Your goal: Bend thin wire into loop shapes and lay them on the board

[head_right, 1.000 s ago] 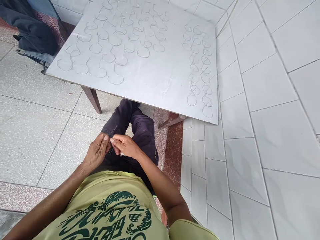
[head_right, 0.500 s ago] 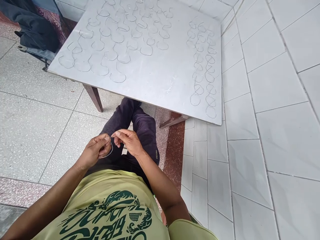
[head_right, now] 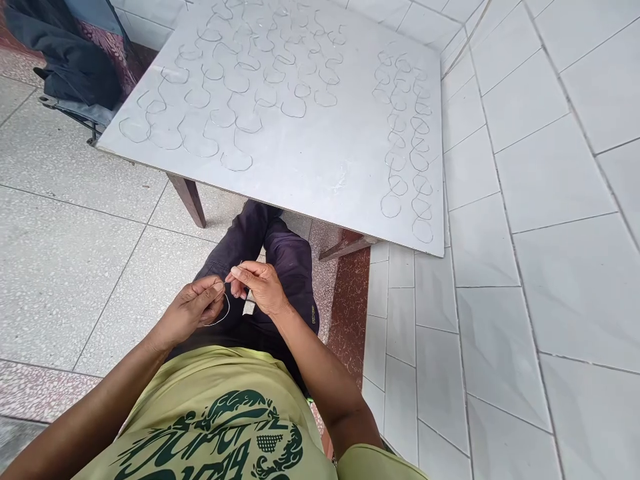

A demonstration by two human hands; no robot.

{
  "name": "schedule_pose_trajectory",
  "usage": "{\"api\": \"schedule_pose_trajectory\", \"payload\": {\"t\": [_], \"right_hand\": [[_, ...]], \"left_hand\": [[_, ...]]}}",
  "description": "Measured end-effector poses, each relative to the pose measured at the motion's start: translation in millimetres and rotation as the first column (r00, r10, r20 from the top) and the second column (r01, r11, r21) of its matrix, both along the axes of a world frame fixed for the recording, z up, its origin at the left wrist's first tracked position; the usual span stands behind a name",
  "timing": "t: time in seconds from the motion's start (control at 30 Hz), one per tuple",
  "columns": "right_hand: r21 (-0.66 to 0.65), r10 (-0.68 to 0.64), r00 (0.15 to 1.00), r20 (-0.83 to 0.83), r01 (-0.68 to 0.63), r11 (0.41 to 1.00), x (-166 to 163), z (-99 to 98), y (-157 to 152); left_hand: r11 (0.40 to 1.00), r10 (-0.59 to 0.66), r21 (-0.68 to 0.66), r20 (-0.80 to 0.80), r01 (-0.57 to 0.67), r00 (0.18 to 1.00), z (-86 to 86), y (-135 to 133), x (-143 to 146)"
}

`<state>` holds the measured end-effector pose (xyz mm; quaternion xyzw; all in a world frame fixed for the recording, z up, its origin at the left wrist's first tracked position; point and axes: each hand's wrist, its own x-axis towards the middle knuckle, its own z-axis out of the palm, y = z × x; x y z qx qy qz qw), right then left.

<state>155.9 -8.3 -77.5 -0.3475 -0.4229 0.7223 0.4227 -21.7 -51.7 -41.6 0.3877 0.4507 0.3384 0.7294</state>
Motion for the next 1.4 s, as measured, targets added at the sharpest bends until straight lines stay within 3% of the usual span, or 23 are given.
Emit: {"api": "schedule_pose_trajectory", "payload": {"t": [0.2, 0.4, 0.6, 0.77, 0.9, 1.0, 1.1, 1.23, 1.4], "right_hand": [[0.055, -0.175, 0.978, 0.11, 0.17, 0.984, -7, 1.9, -3], [-0.121, -0.332, 0.943, -0.006, 0.328, 0.937, -18, -2.0, -3], [-0.199, -0.414, 0.91, 0.03, 0.411, 0.889, -30, -3.4, -3], [-0.147, -0.318, 0.942, 0.107, 0.332, 0.932, -17, 1.7, -4], [-0.047, -0.095, 0.95, 0.296, 0.114, 0.992, 3, 8.2, -15], [0.039, 0.014, 0.923, 0.385, -0.031, 0.999, 8, 10.0, -24], [0.092, -0.004, 0.911, 0.411, -0.036, 0.995, 10, 10.9, -25], [0.146, -0.056, 0.881, 0.47, -0.015, 0.989, 17, 15.1, -14], [0.137, -0.037, 0.873, 0.486, -0.034, 0.99, 26, 15.6, -7]], "left_hand": [[0.999, 0.007, 0.051, -0.142, 0.0, 0.99, -3.1, 3, 4], [0.975, 0.07, 0.222, -0.37, 0.016, 0.926, -0.7, 2, 16], [0.937, 0.173, 0.348, -0.554, 0.038, 0.815, -8.8, -5, 23], [0.967, 0.167, 0.243, -0.354, -0.081, 0.92, -9.8, -1, 16], [0.963, 0.219, 0.211, -0.245, -0.168, 0.944, -8.8, 8, 9], [0.957, 0.24, 0.219, -0.231, -0.189, 0.943, -10.3, 12, 9], [0.963, 0.219, 0.203, -0.191, -0.18, 0.957, -11.5, 12, 10], [0.974, 0.215, 0.076, -0.012, -0.213, 0.977, -9.9, 12, 6], [0.982, 0.189, -0.042, 0.118, -0.186, 0.975, -6.9, 12, -2]]}}
